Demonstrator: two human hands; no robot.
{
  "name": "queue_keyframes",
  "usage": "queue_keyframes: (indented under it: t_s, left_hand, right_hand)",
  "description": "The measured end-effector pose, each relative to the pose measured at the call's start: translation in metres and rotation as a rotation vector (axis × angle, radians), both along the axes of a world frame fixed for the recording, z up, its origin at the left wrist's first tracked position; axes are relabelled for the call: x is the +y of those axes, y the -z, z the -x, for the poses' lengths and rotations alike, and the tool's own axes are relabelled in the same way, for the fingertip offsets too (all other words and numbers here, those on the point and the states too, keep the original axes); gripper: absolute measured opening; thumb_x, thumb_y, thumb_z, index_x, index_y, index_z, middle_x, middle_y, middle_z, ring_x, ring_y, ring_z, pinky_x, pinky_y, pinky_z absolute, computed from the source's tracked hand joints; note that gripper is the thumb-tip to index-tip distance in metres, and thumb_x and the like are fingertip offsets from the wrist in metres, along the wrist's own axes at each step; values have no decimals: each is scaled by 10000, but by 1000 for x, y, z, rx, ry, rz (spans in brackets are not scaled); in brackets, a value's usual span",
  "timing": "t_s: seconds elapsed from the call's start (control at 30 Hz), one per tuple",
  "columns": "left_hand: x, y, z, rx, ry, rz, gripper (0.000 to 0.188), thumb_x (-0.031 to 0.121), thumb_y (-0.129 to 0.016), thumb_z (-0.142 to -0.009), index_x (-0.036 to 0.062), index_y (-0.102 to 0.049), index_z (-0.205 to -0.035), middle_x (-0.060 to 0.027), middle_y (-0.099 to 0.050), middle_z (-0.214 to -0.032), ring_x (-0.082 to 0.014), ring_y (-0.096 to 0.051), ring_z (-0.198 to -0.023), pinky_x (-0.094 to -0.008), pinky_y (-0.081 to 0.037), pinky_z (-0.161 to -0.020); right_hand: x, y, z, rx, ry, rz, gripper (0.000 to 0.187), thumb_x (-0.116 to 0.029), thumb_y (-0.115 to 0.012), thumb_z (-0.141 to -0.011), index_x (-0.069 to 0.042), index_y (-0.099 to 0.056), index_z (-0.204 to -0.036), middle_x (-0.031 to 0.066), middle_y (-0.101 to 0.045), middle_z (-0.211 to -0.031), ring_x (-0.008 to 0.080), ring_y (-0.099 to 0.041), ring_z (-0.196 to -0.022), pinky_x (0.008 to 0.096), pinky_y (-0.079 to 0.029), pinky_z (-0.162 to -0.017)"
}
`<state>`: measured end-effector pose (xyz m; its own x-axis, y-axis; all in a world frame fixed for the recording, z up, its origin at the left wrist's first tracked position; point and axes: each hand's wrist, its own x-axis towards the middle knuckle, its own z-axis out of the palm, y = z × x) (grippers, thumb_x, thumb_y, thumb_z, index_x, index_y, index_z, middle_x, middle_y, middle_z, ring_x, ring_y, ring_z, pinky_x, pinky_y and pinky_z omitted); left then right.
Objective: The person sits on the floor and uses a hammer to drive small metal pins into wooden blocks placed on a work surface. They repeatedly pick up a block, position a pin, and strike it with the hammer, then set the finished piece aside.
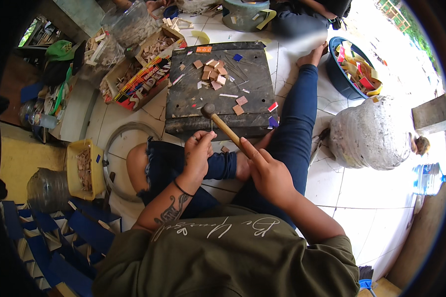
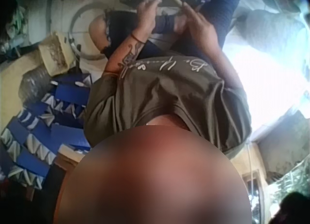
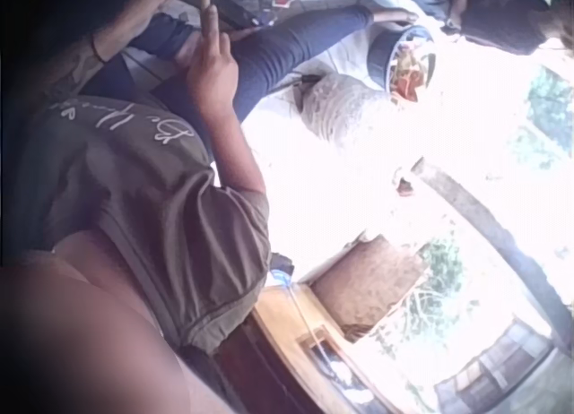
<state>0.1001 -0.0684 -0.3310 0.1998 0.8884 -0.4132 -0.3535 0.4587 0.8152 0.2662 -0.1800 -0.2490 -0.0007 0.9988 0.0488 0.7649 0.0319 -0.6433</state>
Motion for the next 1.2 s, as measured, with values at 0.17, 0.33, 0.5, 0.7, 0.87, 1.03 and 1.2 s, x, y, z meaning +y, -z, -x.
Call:
queue_keyframes:
  t_s: [0.17, 0.33, 0.5, 0.7, 0.87, 1.03, 1.2]
  left_hand:
    - [-1, -2, -2, 26, -28, -10, 130, 105, -660, -917, 48, -594, -821, 86, -370, -551, -18, -282, -445, -220, -223, -441]
    - [-3, -3, 0, 5, -35, -3, 137, 99, -659, -914, 52, -586, -809, 85, -366, -547, -21, -274, -445, -227, -219, -442]
    - [-3, -2, 0, 27, -35, -34, 125, 91, -657, -912, 51, -587, -816, 84, -360, -545, -22, -269, -443, -226, -216, -442]
    - [-4, -3, 0, 5, -21, -9, 135, 93, -660, -911, 55, -581, -809, 88, -358, -539, -23, -265, -437, -227, -216, -439]
    - [-6, -1, 0, 21, -53, -1, 146, 95, -660, -915, 59, -573, -803, 89, -360, -538, -23, -266, -434, -225, -220, -438]
    - [-5, 1, 5, 4, -44, -8, 182, 93, -698, -894, 75, -565, -770, 76, -461, -630, -6, -347, -494, -201, -261, -445]
    - [-4, 0, 9, 11, 9, -7, 148, 95, -692, -900, 75, -584, -800, 89, -427, -609, -5, -329, -485, -199, -255, -447]
  right_hand:
    - [1, -2, 2, -21, -19, 80, 578, -9, -550, -912, -141, -435, -1463, 175, -633, -947, 382, -644, -779, 430, -512, -691]
    - [-2, 0, 1, -20, -28, 116, 588, -14, -547, -913, -143, -420, -1473, 182, -632, -946, 382, -647, -786, 441, -510, -699]
    - [-1, 0, 0, 22, -15, 22, 601, -11, -544, -912, -148, -408, -1481, 186, -633, -959, 389, -651, -804, 442, -517, -712]
    - [7, 5, -1, 16, 3, 50, 612, -16, -543, -911, -150, -395, -1489, 182, -637, -979, 397, -650, -811, 440, -523, -726]
    - [12, 14, 0, -54, 4, 2, 631, -78, -554, -908, -183, -371, -1502, 155, -604, -864, 369, -641, -697, 453, -524, -623]
    - [13, 16, 0, 7, -10, -143, 626, -92, -563, -906, -198, -381, -1496, 152, -618, -889, 367, -651, -713, 449, -533, -628]
    - [22, 18, -6, 25, 62, -73, 611, -86, -583, -897, -204, -417, -1474, 167, -646, -972, 379, -658, -780, 455, -534, -688]
